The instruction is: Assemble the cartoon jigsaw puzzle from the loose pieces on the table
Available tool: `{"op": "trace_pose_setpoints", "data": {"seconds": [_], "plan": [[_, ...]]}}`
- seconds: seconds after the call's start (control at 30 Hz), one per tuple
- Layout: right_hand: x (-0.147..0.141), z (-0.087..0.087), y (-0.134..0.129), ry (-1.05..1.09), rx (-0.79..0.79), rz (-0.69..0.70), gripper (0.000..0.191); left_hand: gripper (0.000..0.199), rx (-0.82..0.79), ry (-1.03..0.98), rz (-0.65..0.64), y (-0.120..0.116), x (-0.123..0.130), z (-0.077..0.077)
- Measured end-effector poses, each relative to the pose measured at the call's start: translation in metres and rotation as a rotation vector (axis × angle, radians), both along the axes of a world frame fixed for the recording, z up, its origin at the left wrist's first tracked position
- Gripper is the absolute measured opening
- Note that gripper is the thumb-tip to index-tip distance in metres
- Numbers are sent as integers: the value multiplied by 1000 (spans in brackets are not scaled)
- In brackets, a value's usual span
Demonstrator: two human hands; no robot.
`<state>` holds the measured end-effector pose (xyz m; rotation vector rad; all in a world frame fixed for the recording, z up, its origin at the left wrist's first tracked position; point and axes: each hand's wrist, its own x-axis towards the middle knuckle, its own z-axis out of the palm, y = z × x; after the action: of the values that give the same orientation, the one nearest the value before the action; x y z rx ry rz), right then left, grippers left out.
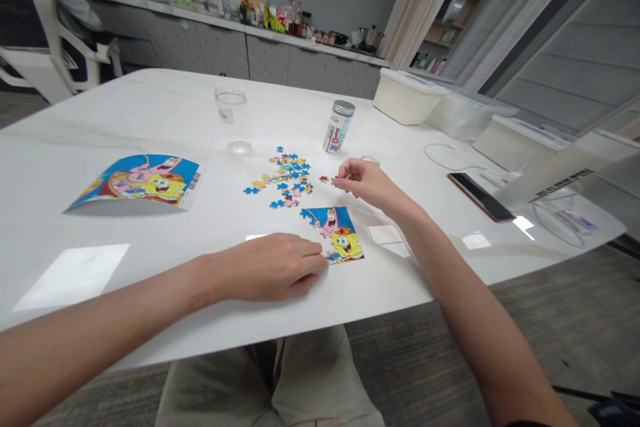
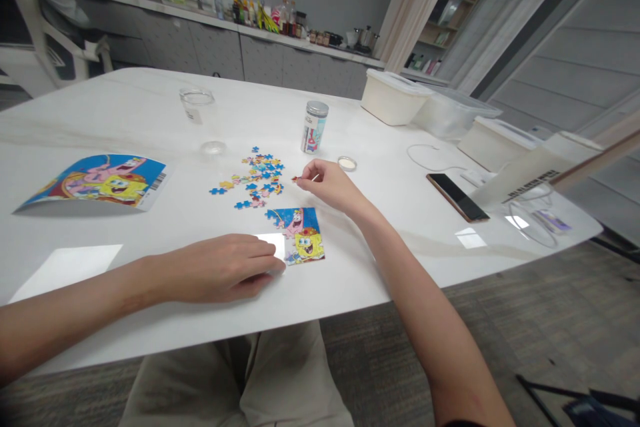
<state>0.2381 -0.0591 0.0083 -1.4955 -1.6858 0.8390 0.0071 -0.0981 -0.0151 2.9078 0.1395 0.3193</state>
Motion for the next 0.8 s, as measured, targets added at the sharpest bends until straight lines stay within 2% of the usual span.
{"op": "trace_pose_setpoints", "data": {"seconds": [0.4,0.6,0.8], "plan": [[0,-2,0,72,-104,39,22,16,10,-4,4,0,0,0],[-3,3,-5,5,-81,43,16,15,13,13,-4,0,0,0],[-4,8,-6,-72,-29,66,18,14,13,9,-4,0,0,0]]}}
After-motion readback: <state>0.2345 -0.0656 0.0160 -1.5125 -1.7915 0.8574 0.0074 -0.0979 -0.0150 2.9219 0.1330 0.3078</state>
